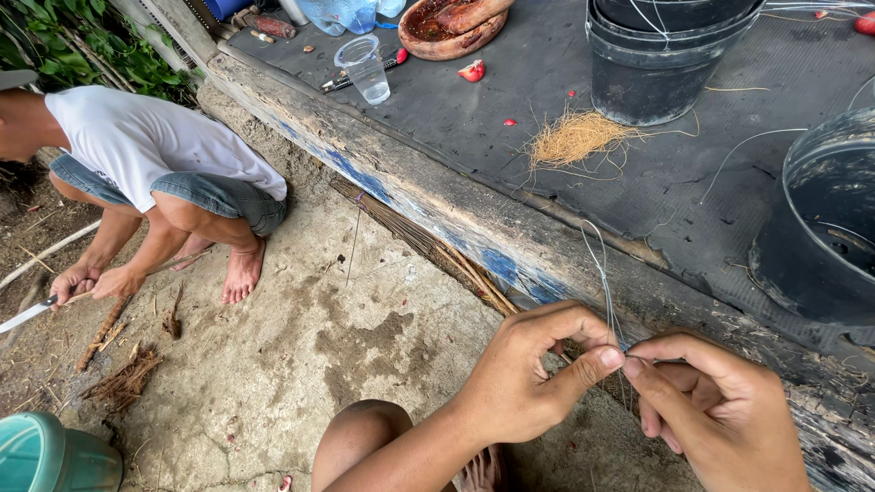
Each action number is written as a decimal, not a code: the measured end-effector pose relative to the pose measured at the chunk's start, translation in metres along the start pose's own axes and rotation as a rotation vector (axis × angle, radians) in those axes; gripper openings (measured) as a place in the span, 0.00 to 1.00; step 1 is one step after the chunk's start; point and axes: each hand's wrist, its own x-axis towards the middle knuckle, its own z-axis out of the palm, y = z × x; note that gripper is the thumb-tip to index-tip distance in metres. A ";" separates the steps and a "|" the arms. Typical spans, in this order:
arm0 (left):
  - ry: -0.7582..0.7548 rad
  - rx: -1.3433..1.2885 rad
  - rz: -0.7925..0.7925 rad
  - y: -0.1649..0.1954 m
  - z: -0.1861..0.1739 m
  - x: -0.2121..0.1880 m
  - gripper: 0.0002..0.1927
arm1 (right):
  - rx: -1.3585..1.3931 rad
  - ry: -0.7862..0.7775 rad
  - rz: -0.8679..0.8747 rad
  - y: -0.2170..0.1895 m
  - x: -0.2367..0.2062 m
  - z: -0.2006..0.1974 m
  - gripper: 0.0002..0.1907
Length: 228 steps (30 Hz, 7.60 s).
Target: The person is assembling a hanging basket by inserting metal wires into a black plastic pot and bending them to secure them. They then pick up a separate wire loop and begin to manipulate it.
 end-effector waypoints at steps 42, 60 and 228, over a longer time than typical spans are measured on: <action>0.288 0.378 -0.002 -0.059 -0.055 -0.018 0.05 | -0.826 -0.669 0.297 0.011 0.005 0.038 0.09; 0.054 -0.031 -0.048 -0.077 -0.057 -0.025 0.06 | -0.726 -0.518 0.230 0.020 0.014 0.045 0.12; 0.137 -0.028 -0.423 -0.027 0.009 -0.027 0.09 | -0.143 -0.123 0.005 0.002 0.007 0.040 0.06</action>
